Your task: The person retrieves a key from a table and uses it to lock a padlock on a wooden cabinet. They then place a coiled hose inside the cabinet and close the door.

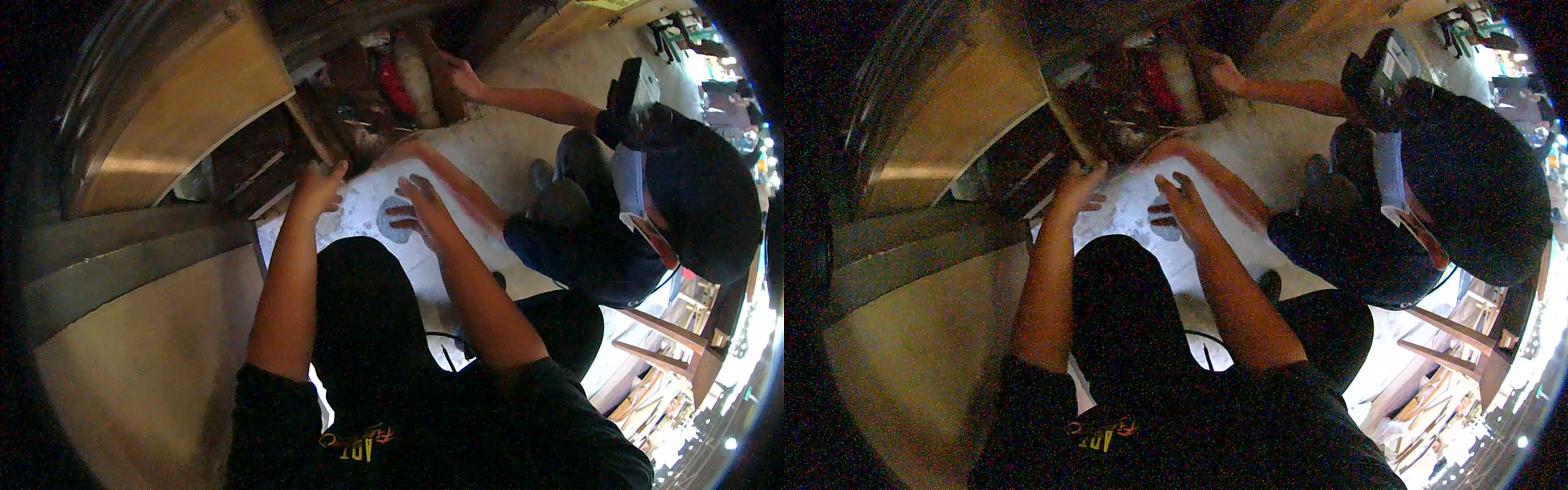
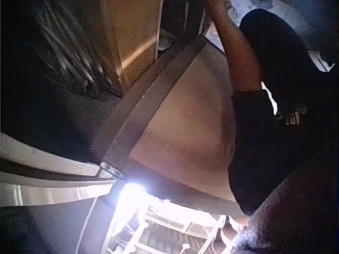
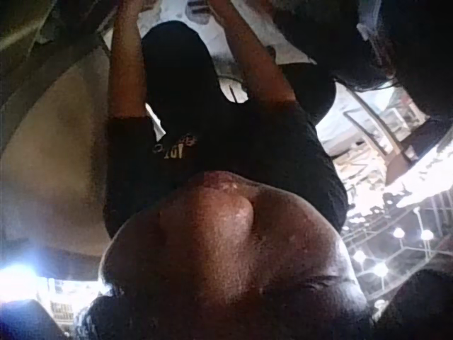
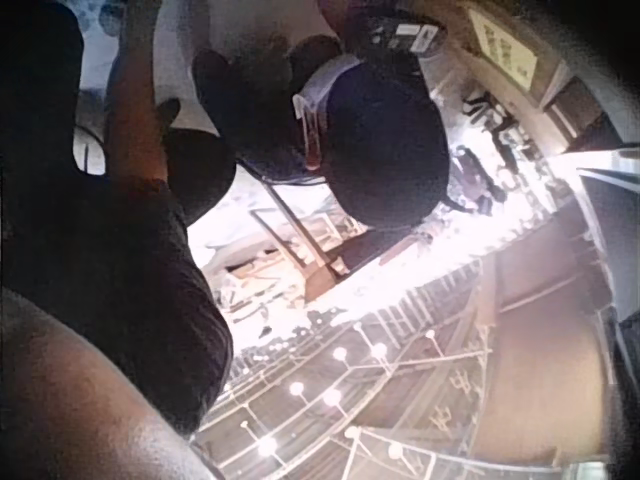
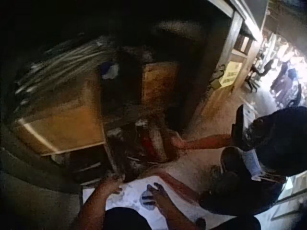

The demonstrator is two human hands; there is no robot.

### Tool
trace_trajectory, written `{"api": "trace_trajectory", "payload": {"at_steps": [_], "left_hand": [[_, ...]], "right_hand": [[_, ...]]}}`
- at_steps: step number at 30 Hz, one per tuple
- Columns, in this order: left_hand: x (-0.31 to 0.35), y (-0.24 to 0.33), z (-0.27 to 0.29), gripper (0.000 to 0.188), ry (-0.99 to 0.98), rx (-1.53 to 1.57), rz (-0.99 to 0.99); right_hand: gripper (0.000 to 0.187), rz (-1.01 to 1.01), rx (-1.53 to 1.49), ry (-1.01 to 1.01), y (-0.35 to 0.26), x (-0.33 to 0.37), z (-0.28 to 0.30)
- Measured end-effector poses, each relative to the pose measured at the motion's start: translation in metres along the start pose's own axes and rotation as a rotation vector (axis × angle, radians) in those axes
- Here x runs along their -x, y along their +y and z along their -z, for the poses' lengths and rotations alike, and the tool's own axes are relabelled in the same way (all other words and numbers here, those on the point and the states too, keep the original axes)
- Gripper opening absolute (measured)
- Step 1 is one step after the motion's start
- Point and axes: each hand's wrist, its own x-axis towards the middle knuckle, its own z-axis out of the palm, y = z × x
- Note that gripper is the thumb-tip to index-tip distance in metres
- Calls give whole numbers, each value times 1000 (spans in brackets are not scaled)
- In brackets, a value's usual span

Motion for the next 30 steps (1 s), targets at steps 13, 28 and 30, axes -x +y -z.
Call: {"api": "trace_trajectory", "payload": {"at_steps": [13,28,30], "left_hand": [[-47,-12,32,39,278,155,-214],[-78,17,31,70,318,63,-291],[-93,21,48,65,428,-150,-238]], "right_hand": [[65,240,45,17,-53,-62,-4],[58,365,-74,-154,-93,-81,-12],[61,370,-93,-203,-91,-76,-20]]}}
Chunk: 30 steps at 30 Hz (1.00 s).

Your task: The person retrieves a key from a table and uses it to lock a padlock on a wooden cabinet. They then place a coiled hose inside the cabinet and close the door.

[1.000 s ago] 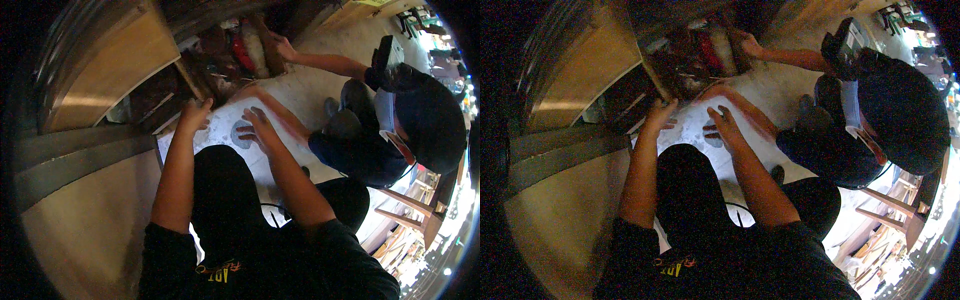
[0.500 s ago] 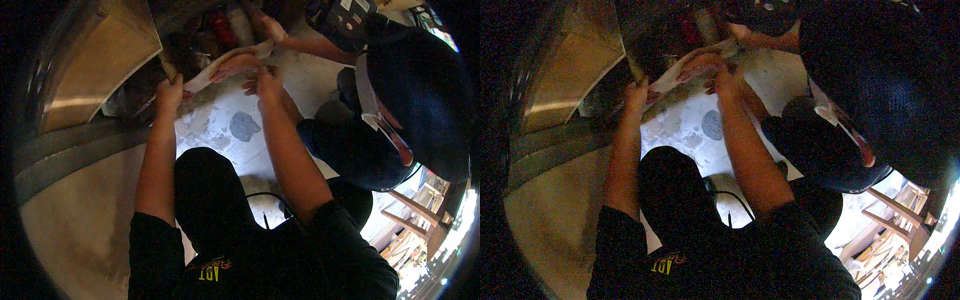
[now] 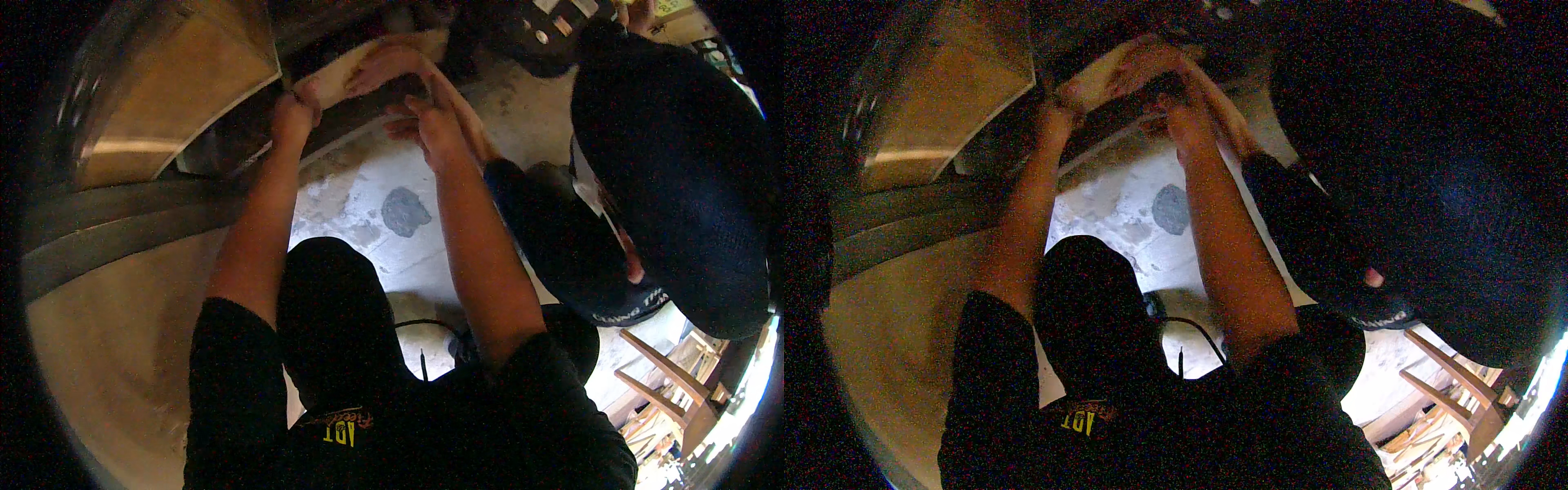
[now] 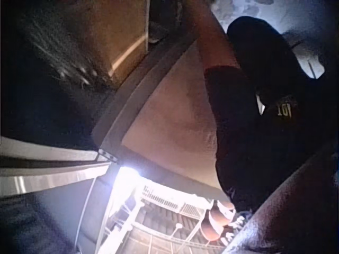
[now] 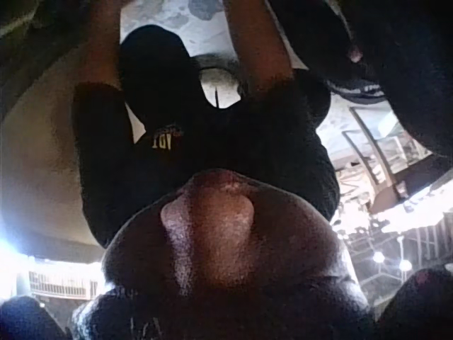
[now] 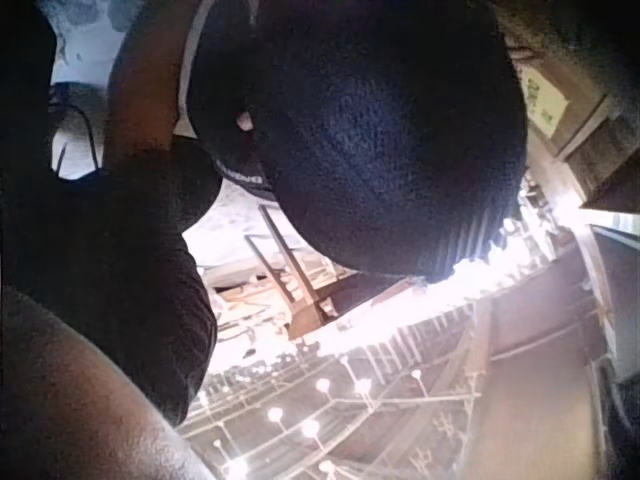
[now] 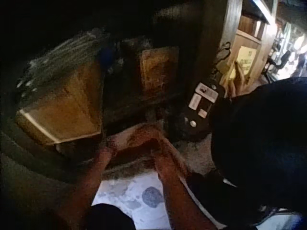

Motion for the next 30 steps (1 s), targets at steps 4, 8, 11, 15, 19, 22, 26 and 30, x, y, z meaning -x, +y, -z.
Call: {"api": "trace_trajectory", "payload": {"at_steps": [4,8,11,15,19,22,26,30], "left_hand": [[-40,36,-27,61,4,33,15],[-55,30,-19,57,42,85,66],[-44,18,-5,55,56,119,102],[0,9,-28,53,-143,249,94],[117,-60,14,53,-537,46,91],[211,-73,60,48,-579,-45,405],[300,-27,109,44,-496,-492,165],[352,78,174,41,-449,-549,223]], "right_hand": [[66,-107,80,-11,18,-3,28],[72,-238,40,13,39,19,23],[69,-330,71,-7,57,29,13],[57,-372,126,40,89,37,36],[38,-472,196,51,89,53,31],[35,-521,150,50,86,75,32],[32,-650,119,117,90,131,66],[32,-778,288,188,66,219,95]]}}
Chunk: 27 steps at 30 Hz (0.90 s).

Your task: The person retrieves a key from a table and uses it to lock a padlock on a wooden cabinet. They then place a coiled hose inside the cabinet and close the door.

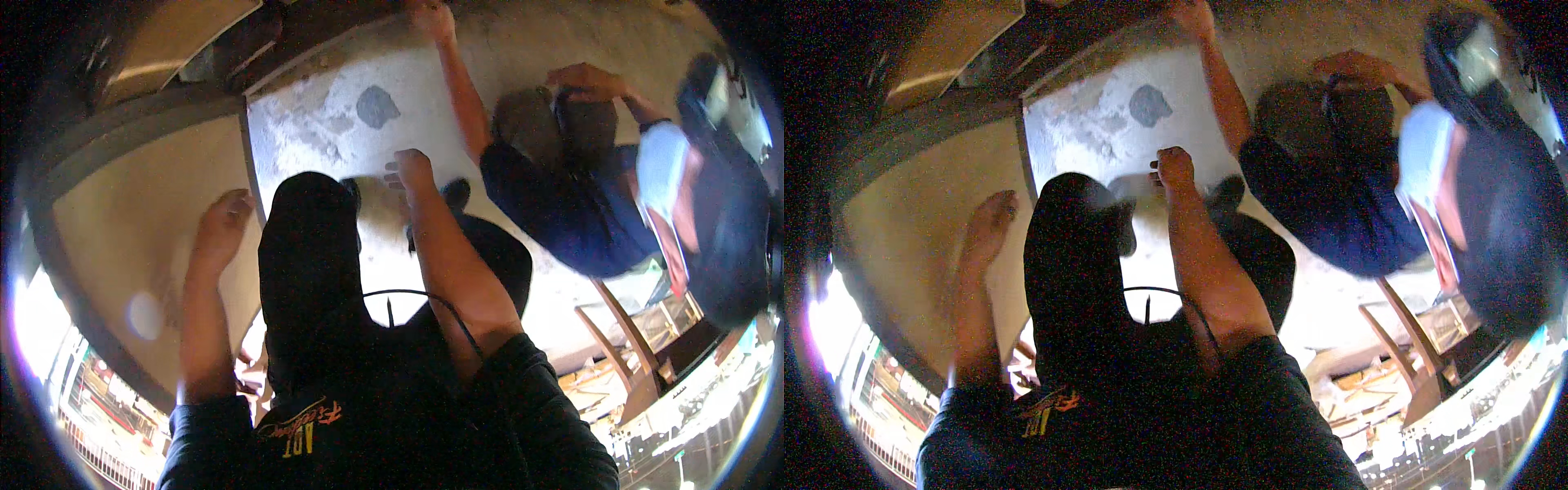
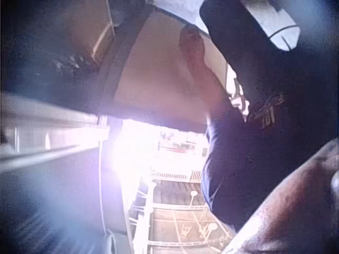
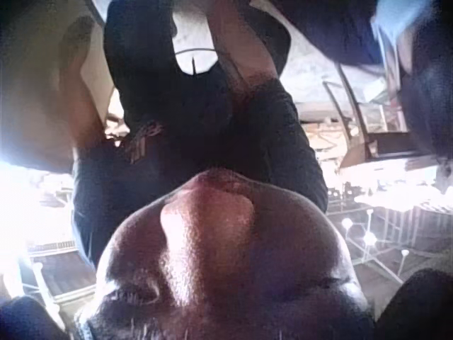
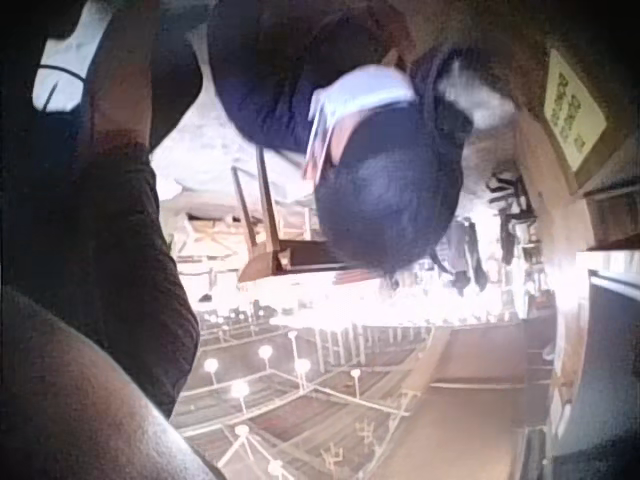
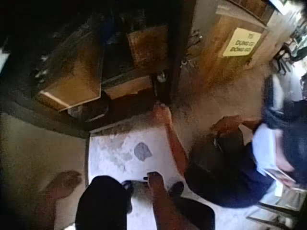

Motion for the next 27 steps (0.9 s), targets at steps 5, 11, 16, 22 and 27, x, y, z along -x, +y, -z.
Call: {"api": "trace_trajectory", "payload": {"at_steps": [5,11,16,22,27], "left_hand": [[131,19,133,32,382,-114,64],[250,-95,185,59,873,-207,272],[297,-190,131,60,706,-20,759],[306,-183,76,47,720,517,498],[301,-104,47,31,425,166,431]], "right_hand": [[28,-58,32,16,8,141,13],[24,-35,162,-18,-18,261,43],[27,-59,125,42,-5,343,102],[29,-158,239,210,69,421,168],[18,-216,211,324,150,475,200]]}}
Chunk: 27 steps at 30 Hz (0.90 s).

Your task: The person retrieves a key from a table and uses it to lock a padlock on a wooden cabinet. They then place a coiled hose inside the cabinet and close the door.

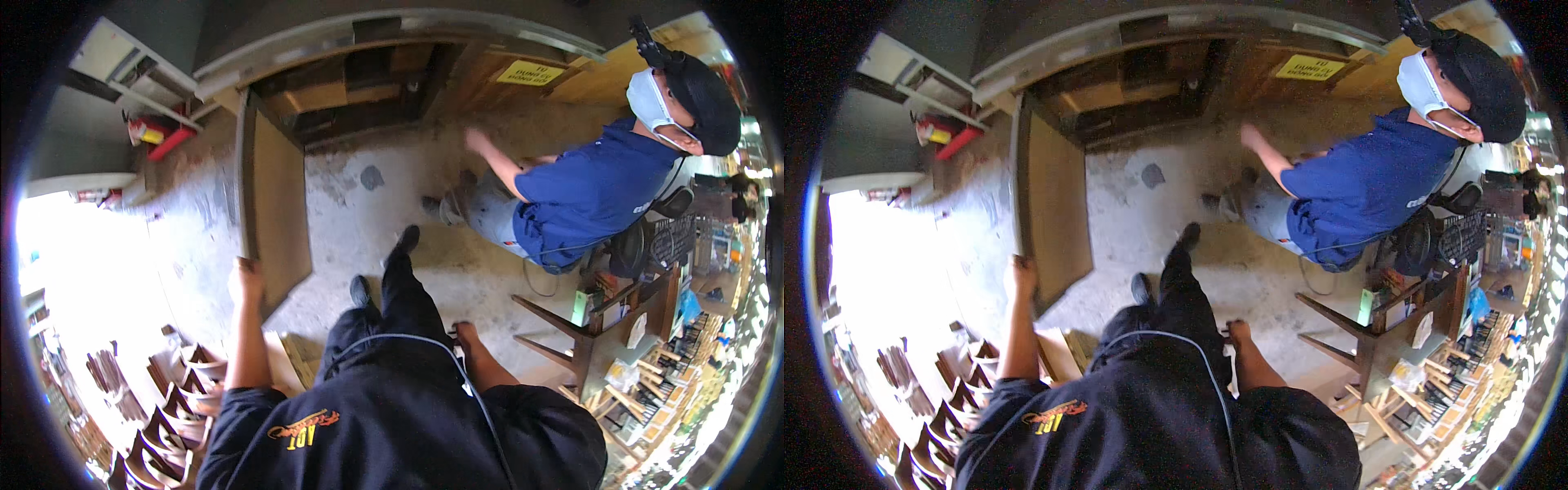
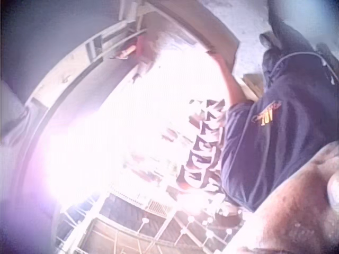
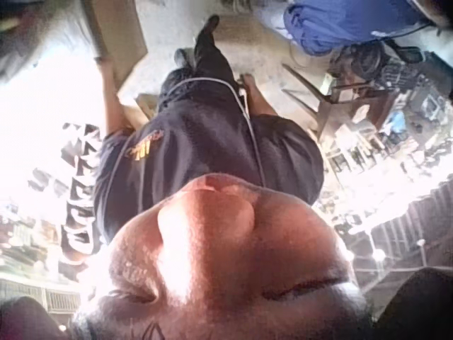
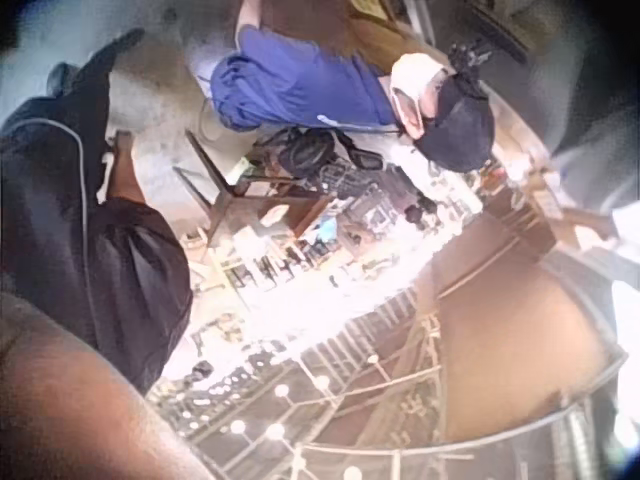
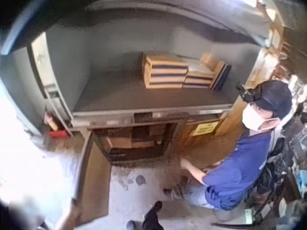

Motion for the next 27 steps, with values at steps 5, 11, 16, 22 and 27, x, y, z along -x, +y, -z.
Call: {"api": "trace_trajectory", "payload": {"at_steps": [5,11,16,22,27], "left_hand": [[23,105,-41,49,-241,423,-230],[13,264,-71,40,-761,1001,16],[-19,423,-82,60,-816,977,110],[-92,482,-72,79,-747,1071,270],[-64,524,-98,79,-834,1082,189]], "right_hand": [[23,701,1200,-142,16,-21,-6],[29,203,642,18,-40,-30,-47],[26,581,640,486,-91,-82,-18],[24,898,-83,245,-383,-123,-56],[46,1298,178,687,-600,-195,-14]]}}
